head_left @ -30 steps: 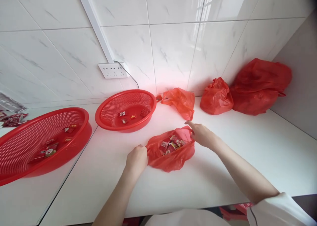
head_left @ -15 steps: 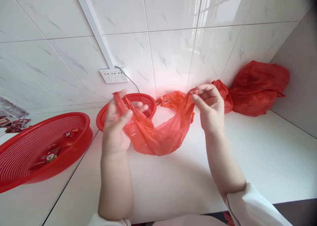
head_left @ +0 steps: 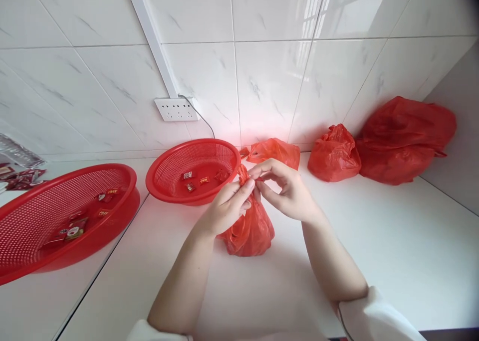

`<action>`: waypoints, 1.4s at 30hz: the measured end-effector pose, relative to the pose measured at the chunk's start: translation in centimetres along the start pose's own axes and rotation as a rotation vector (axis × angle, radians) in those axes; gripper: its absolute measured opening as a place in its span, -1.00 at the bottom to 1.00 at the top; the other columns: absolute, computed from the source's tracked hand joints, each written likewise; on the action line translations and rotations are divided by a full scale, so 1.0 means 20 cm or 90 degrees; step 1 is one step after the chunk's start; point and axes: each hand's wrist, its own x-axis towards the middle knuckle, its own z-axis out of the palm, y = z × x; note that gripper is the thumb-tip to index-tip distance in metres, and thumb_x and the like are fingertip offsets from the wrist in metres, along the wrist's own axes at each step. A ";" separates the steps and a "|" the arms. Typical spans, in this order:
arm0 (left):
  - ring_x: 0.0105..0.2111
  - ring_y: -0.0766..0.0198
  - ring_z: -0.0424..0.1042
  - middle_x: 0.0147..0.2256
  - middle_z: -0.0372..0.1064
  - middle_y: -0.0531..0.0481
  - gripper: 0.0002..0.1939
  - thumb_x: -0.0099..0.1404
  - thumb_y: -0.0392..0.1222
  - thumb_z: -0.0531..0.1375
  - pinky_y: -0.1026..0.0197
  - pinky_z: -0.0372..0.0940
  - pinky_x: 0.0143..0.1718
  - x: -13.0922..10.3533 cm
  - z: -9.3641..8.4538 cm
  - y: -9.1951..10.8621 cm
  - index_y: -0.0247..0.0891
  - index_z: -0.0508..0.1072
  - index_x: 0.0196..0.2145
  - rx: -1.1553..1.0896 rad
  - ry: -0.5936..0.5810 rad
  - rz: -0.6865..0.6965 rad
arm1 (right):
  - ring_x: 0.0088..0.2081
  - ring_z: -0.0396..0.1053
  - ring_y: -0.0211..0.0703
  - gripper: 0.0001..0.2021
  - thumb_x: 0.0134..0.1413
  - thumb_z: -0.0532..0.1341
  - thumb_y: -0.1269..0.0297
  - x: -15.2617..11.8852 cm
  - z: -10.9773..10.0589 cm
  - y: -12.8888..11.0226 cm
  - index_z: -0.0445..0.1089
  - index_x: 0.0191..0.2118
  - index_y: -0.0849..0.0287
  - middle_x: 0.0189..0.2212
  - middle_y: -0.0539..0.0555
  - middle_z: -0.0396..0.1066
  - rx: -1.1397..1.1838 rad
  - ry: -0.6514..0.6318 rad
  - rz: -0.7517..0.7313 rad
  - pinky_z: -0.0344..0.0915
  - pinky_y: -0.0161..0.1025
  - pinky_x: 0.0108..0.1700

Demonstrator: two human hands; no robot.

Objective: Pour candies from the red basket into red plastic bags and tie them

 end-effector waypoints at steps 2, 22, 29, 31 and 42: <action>-0.71 0.51 -0.13 -0.64 -0.16 0.20 -0.55 0.32 0.17 0.12 0.37 -0.16 -0.70 0.01 -0.02 -0.01 -0.25 0.31 -0.50 0.005 0.011 -0.023 | -0.25 0.40 -0.24 -0.67 0.10 0.14 0.57 0.00 -0.01 0.02 0.35 -0.06 0.09 -0.26 0.01 0.38 -0.005 -0.007 0.017 0.42 -0.19 -0.16; -0.53 0.33 0.33 -0.50 0.35 0.07 -0.84 0.23 -0.36 0.13 0.30 0.21 -0.50 -0.09 -0.10 0.08 -0.18 0.48 -0.29 0.317 -0.167 0.099 | 0.05 0.38 -0.11 -0.76 0.29 0.15 0.16 0.01 -0.04 0.04 0.39 0.01 0.07 0.03 0.10 0.40 0.076 0.009 0.103 0.34 -0.08 0.11; -0.17 0.25 0.43 -0.13 0.39 -0.02 -0.68 0.17 -0.54 0.05 0.27 0.32 -0.25 -0.05 -0.10 0.03 -0.17 0.44 -0.29 0.614 0.078 0.379 | -0.15 0.43 -0.18 -0.62 0.28 0.13 0.14 0.05 0.02 0.18 0.30 0.18 0.03 0.10 0.13 0.35 0.246 -0.100 0.215 0.47 -0.18 -0.21; -0.10 0.23 0.42 -0.08 0.37 -0.06 -0.73 0.22 -0.49 0.10 0.23 0.34 -0.14 -0.02 -0.11 0.01 -0.17 0.43 -0.24 0.570 0.137 0.464 | -0.22 0.40 -0.23 -0.66 0.22 0.21 0.19 0.05 0.01 0.17 0.38 0.10 0.06 -0.01 0.10 0.41 0.221 -0.088 0.190 0.41 -0.27 -0.29; -0.27 0.20 0.51 -0.29 0.54 -0.04 -0.84 0.19 -0.34 0.30 0.19 0.42 -0.28 0.00 -0.17 0.00 -0.16 0.61 -0.27 0.388 0.219 0.461 | -0.34 0.42 -0.25 -0.79 0.18 0.25 0.17 0.04 -0.07 0.11 0.54 -0.14 0.13 -0.24 0.07 0.53 0.159 -0.043 0.150 0.39 -0.23 -0.26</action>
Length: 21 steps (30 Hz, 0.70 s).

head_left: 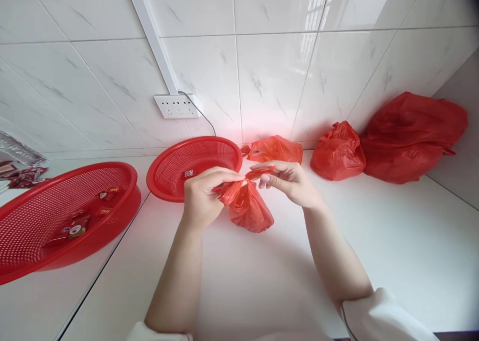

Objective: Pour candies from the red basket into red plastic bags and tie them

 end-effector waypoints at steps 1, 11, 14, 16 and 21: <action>-0.28 0.19 0.51 -0.30 0.54 -0.05 -0.85 0.18 -0.32 0.31 0.20 0.43 -0.30 0.00 0.00 -0.01 -0.16 0.61 -0.28 -0.002 0.009 -0.013 | -0.36 0.42 -0.25 -0.79 0.19 0.24 0.15 0.00 0.00 0.00 0.54 -0.18 0.15 -0.29 0.07 0.53 -0.002 0.008 0.006 0.39 -0.23 -0.26; -0.29 0.20 0.55 -0.30 0.56 -0.05 -0.83 0.28 -0.10 0.24 0.19 0.48 -0.29 -0.01 0.04 0.01 -0.22 0.60 -0.31 -0.051 0.033 -0.149 | -0.37 0.34 -0.26 -0.72 0.11 0.29 0.04 0.02 0.01 0.04 0.45 -0.43 0.15 -0.47 0.00 0.39 0.074 0.112 0.056 0.32 -0.28 -0.31; -0.31 0.17 0.56 -0.33 0.56 -0.06 -0.71 0.33 -0.01 0.18 0.15 0.51 -0.29 0.00 0.05 0.04 -0.27 0.58 -0.31 -0.107 0.094 -0.213 | -0.40 0.32 -0.25 -0.68 0.09 0.29 -0.01 0.03 0.02 0.06 0.44 -0.46 0.17 -0.48 0.02 0.38 0.160 0.155 0.094 0.30 -0.28 -0.34; -0.29 0.14 0.57 -0.35 0.56 -0.05 -0.69 0.32 0.01 0.18 0.13 0.51 -0.28 0.01 0.04 0.04 -0.27 0.57 -0.35 -0.126 0.142 -0.218 | -0.42 0.30 -0.27 -0.69 0.10 0.28 0.02 0.03 0.03 0.06 0.43 -0.47 0.17 -0.49 0.02 0.37 0.203 0.192 0.080 0.28 -0.29 -0.36; -0.34 0.16 0.57 -0.45 0.54 0.03 -0.74 0.26 -0.02 0.23 0.11 0.49 -0.24 0.01 -0.02 0.02 -0.23 0.54 -0.45 -0.073 0.282 -0.221 | -0.42 0.27 -0.26 -0.76 0.13 0.25 0.11 0.02 -0.01 0.04 0.38 -0.46 0.12 -0.47 0.01 0.29 0.236 0.344 -0.030 0.30 -0.28 -0.35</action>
